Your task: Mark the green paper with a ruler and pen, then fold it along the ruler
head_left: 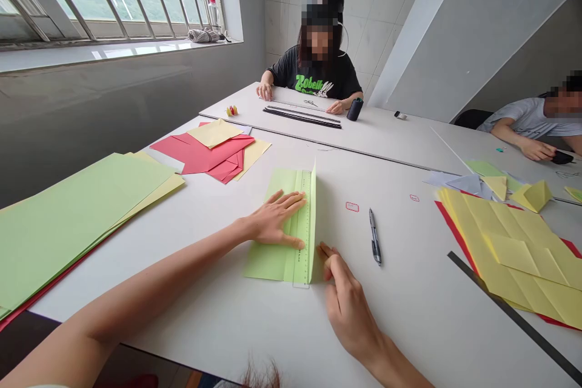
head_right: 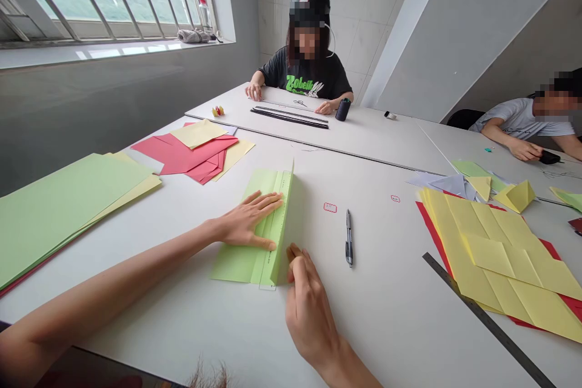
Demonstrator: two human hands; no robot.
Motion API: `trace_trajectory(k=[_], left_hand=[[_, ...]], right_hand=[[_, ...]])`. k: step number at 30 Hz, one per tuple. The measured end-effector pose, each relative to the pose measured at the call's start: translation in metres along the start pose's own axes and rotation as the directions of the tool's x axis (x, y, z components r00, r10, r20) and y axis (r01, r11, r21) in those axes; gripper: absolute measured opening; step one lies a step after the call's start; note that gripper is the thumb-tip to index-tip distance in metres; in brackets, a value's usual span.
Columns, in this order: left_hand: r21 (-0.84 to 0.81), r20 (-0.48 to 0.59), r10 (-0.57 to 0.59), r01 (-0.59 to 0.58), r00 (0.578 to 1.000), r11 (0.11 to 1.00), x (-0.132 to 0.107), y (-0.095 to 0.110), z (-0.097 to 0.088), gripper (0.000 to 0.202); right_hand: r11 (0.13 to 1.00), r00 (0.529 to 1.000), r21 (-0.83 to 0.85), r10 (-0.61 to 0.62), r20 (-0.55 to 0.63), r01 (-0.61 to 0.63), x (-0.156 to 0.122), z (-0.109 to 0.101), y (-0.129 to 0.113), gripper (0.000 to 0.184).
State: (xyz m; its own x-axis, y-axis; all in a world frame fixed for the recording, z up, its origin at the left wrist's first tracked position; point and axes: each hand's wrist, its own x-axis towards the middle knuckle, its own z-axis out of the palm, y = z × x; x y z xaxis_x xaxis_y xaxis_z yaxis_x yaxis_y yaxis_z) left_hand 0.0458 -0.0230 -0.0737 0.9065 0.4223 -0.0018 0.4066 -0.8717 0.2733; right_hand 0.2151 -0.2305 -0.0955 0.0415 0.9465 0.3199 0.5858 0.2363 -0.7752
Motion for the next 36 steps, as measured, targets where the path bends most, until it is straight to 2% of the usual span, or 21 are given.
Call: trace_trajectory(k=[3,6,12,16,18,20,22,25,27,31,33,36], left_hand=[[-0.028,0.0,-0.016,0.016,1.0,0.999,0.0,0.002,-0.002,0.098],[-0.024,0.004,-0.013,0.013,1.0,1.0,0.0,0.002,-0.001,0.096],[0.014,-0.017,0.048,-0.048,0.999,0.999,-0.002,0.003,-0.003,0.048],[0.022,-0.013,0.049,-0.049,0.999,0.999,-0.002,0.003,-0.003,0.042],[0.027,-0.014,0.046,-0.046,0.999,0.999,-0.002,0.002,-0.002,0.047],[0.02,-0.019,0.026,-0.026,0.999,0.999,-0.001,0.001,-0.001,0.068],[-0.001,-0.017,0.0,0.0,1.0,1.0,-0.001,0.0,0.0,0.09],[-0.021,-0.006,-0.014,0.014,1.0,1.0,-0.001,0.001,0.0,0.098],[-0.007,-0.011,0.001,-0.001,1.0,1.0,-0.002,0.001,-0.001,0.085],[0.015,-0.005,0.03,-0.03,1.0,0.999,-0.002,0.003,-0.002,0.039],[0.01,-0.003,0.033,-0.033,0.999,0.999,-0.003,0.004,-0.003,0.036],[0.01,-0.006,0.035,-0.035,0.999,0.999,-0.003,0.003,-0.003,0.047]], right_hand=[[0.999,0.998,0.037,0.032,0.049,-0.034,0.028,-0.005,-0.001,0.036],[1.0,0.998,-0.003,0.025,0.053,-0.025,0.039,0.005,0.001,0.031],[0.98,0.995,-0.171,-0.099,0.016,0.1,0.026,0.033,0.013,0.032],[0.99,0.996,-0.116,-0.079,0.032,0.082,0.029,0.029,0.015,0.03],[1.0,0.999,0.006,-0.014,0.036,0.014,0.037,0.02,0.017,0.029],[0.993,0.998,0.104,0.063,0.012,-0.064,0.049,0.01,0.018,0.028],[0.986,0.993,0.12,0.12,0.004,-0.12,0.06,0.004,0.019,0.025],[0.992,0.992,0.042,0.12,0.049,-0.122,0.072,0.006,0.019,0.025],[0.997,0.997,-0.048,0.057,0.046,-0.055,0.075,0.015,0.019,0.026],[0.978,0.995,-0.187,-0.094,0.018,0.096,0.072,0.032,0.023,0.03],[0.972,0.993,-0.206,-0.113,0.019,0.115,0.07,0.036,0.025,0.03],[0.986,0.996,-0.141,-0.083,0.024,0.086,0.072,0.03,0.028,0.03]])
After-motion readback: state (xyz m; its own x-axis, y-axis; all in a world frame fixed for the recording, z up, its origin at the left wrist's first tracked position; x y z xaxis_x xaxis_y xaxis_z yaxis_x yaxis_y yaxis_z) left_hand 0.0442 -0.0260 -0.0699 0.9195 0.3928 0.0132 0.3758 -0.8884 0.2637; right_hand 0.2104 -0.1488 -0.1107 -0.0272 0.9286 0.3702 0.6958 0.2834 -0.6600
